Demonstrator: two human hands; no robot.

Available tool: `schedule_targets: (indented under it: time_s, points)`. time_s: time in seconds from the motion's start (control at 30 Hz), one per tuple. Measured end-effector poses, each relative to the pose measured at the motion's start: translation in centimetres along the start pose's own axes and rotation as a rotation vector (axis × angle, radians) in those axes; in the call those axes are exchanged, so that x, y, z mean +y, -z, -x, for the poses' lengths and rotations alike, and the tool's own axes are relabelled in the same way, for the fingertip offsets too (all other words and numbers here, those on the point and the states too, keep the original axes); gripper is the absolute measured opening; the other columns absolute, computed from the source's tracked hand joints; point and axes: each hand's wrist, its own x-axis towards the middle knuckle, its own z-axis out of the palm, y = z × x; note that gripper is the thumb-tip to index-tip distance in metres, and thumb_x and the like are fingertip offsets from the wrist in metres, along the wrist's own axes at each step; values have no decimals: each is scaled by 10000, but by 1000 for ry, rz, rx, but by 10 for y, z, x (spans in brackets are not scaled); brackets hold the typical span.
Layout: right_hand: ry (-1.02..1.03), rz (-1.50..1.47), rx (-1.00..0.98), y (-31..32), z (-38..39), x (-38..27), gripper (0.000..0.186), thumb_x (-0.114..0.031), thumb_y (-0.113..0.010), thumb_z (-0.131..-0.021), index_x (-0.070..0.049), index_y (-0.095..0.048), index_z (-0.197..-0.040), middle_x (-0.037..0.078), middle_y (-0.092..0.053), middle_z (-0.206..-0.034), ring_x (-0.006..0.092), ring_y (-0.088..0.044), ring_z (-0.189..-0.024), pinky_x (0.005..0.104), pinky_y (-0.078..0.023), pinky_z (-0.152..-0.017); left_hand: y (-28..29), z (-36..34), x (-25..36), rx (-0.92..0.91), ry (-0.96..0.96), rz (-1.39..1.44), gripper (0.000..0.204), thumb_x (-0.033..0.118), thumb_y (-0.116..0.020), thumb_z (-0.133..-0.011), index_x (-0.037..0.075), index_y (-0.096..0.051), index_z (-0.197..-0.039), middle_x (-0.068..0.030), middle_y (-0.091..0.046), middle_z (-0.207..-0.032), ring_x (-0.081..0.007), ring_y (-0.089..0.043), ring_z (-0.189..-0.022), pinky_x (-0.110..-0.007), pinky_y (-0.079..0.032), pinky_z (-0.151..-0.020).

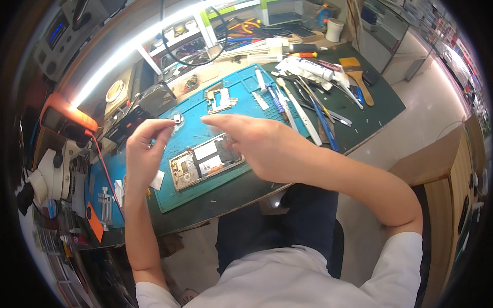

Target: The person disassembles a smartphone on a workbench, removes the battery and internal components, and uses a screwdriver and tweezers to manipulate small parts. The person places removed screws into a container and continues to adjust internal connectors.

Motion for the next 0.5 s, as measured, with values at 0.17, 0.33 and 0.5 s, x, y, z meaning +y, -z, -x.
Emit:
schedule_targets:
  time_s: [0.17, 0.33, 0.5]
  points:
    - [-29, 108, -51, 8, -4, -9, 603, -19, -764, -946, -71, -561, -1512, 109, -768, -1043, 232, -767, -887, 340, -618, -759, 24, 7, -31, 147, 146, 55, 150, 68, -726, -1017, 6, -797, -1133, -36, -744, -967, -85, -653, -832, -247, -522, -747]
    - [-94, 130, -104, 12, -4, -11, 616, -53, -764, -940, -82, -543, -1514, 116, -768, -1066, 284, -766, -893, 384, -610, -720, 34, 14, -52, 280, 178, 42, 157, 76, -727, -1026, 14, -796, -1152, -22, -752, -994, -77, -648, -810, -243, -520, -727]
    - [-77, 34, -85, 5, -5, -13, 645, -76, -806, -913, -78, -562, -1511, 127, -766, -1056, 262, -764, -832, 364, -608, -710, 39, 14, -59, 354, 108, -139, 165, 59, -728, -1006, 15, -790, -1152, -75, -754, -994, -111, -663, -779, -266, -536, -722]
